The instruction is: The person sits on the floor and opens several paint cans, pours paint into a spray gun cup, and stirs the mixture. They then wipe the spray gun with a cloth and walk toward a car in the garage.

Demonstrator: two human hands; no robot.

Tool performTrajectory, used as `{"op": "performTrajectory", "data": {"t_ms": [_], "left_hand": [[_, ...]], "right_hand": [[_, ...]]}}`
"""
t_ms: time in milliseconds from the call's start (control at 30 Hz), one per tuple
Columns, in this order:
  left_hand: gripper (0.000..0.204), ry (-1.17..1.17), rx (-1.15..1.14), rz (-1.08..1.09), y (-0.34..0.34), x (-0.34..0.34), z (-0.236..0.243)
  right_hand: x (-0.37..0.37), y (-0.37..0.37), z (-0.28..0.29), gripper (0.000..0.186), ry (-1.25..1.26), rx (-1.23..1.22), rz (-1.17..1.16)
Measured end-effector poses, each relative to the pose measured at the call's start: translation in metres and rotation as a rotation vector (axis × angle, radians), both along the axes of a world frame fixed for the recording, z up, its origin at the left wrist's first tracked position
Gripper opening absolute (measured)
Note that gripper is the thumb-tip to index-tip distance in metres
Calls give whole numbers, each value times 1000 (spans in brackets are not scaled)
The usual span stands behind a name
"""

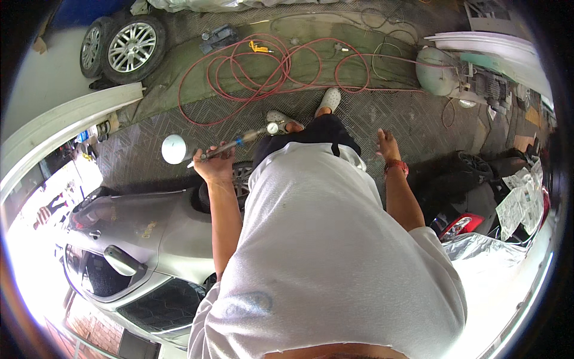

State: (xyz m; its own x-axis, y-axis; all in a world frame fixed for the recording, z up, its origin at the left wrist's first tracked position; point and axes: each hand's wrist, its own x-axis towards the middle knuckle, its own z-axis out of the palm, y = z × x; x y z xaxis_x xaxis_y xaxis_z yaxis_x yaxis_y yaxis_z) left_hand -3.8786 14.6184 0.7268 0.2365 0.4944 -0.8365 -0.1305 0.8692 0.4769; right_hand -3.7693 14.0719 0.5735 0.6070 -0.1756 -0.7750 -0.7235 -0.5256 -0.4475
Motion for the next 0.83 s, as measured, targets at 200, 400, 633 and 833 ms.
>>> {"op": "performTrajectory", "data": {"t_ms": [200,400,633,833], "left_hand": [[31,-45,18,-8,5,3,-4],[31,-61,-16,-49,19,-10,-11],[38,26,-26,-134,30,-13,-34],[37,50,27,-132,29,-3,-47]], "right_hand": [[-5,-2,-3,67,-61,22,-83],[-29,17,6,59,-205,-154,100],[-72,38,39,58,-143,-217,99],[-122,16,18,75,-4,-256,239]]}}
